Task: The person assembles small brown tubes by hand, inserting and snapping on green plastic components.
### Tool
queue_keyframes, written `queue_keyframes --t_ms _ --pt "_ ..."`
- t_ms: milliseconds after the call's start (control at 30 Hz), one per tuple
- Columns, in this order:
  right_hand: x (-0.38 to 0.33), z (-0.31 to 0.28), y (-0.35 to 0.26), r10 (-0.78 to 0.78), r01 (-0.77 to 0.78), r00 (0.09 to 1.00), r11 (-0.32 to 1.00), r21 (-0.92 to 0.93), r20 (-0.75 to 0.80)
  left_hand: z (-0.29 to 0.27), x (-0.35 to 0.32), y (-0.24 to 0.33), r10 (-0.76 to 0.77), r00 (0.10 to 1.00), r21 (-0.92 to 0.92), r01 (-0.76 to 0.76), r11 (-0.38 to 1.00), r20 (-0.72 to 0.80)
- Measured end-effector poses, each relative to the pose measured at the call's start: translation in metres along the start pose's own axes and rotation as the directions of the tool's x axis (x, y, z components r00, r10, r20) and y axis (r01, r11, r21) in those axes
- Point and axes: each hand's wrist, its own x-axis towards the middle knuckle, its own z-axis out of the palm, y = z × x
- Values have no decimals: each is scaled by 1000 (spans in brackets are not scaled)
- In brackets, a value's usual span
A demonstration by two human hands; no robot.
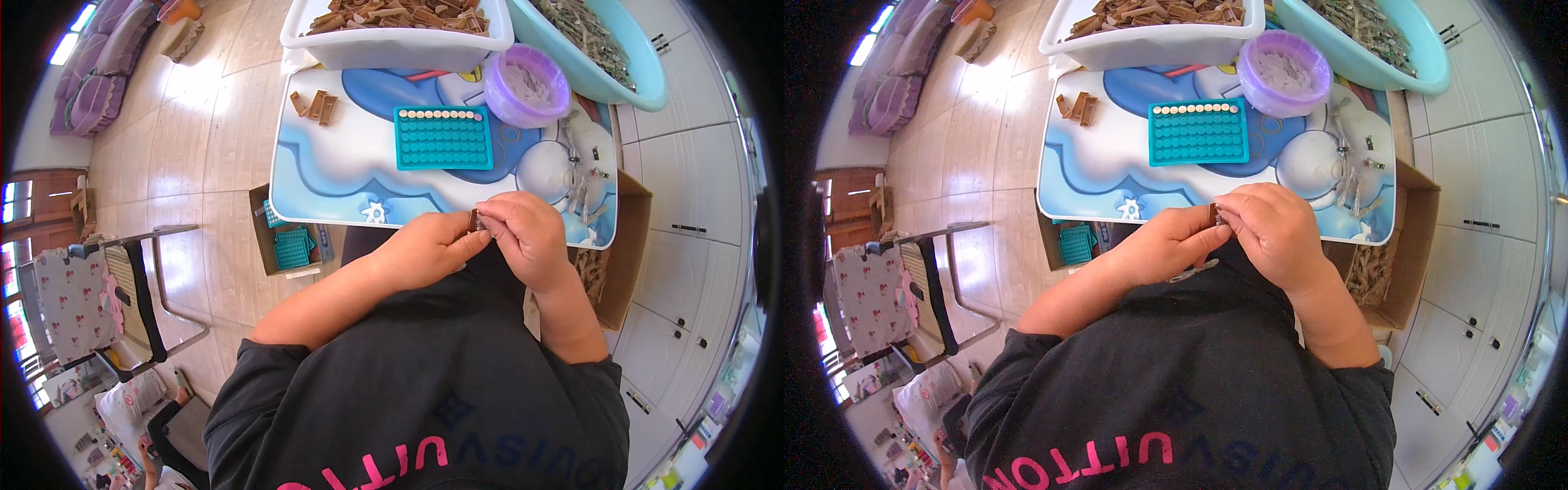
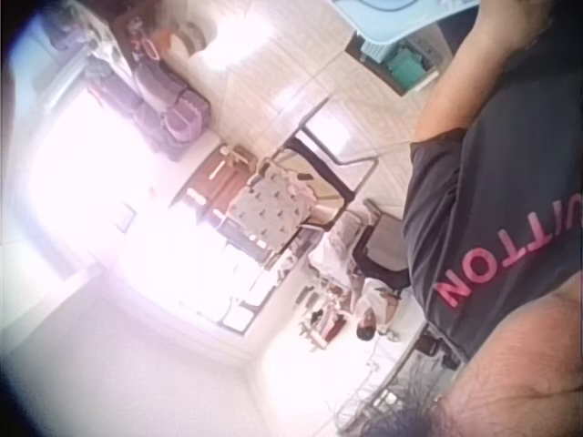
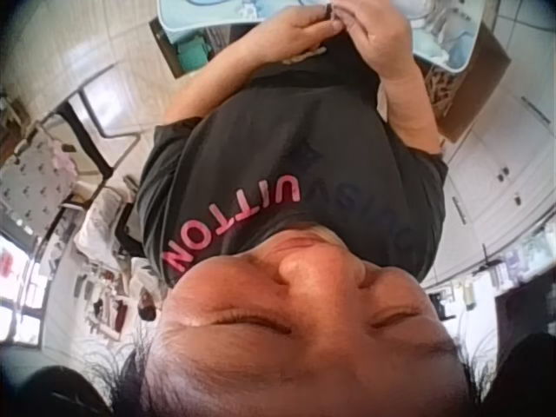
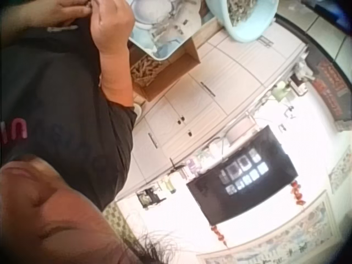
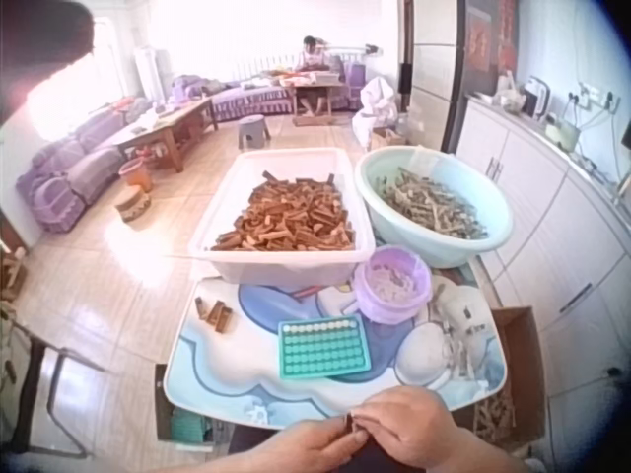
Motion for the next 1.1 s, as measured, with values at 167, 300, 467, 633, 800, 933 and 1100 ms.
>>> queue_keyframes --t_ms 167,300,467,633,800,933,1100 --pt "7 -4 -8 -59 61 998 987 -152 17 -1 -3 4 129 988 224 -107 969 -84" --pt "12 -7 -17 -44 56 997 970 -238 58 -1 -4 -2 151 986 332 -118 936 -74" --pt "5 -7 -6 220 -212 966 975 73 -136 -13 -4 -6 88 888 -396 -288 872 -452" --pt "-1 7 -4 262 -204 958 908 366 -116 -19 -3 -3 -68 949 -815 -226 533 -308" --pt "1 29 -9 303 -184 940 837 515 -155 -11 2 -10 -37 986 -967 -151 203 -161" --pt "7 37 -14 230 -132 942 923 360 -245 -5 1 -9 -57 990 -980 -116 162 -126" --pt "8 38 -13 193 -120 941 958 260 -277 -4 1 -12 -24 990 -968 -131 214 -139"
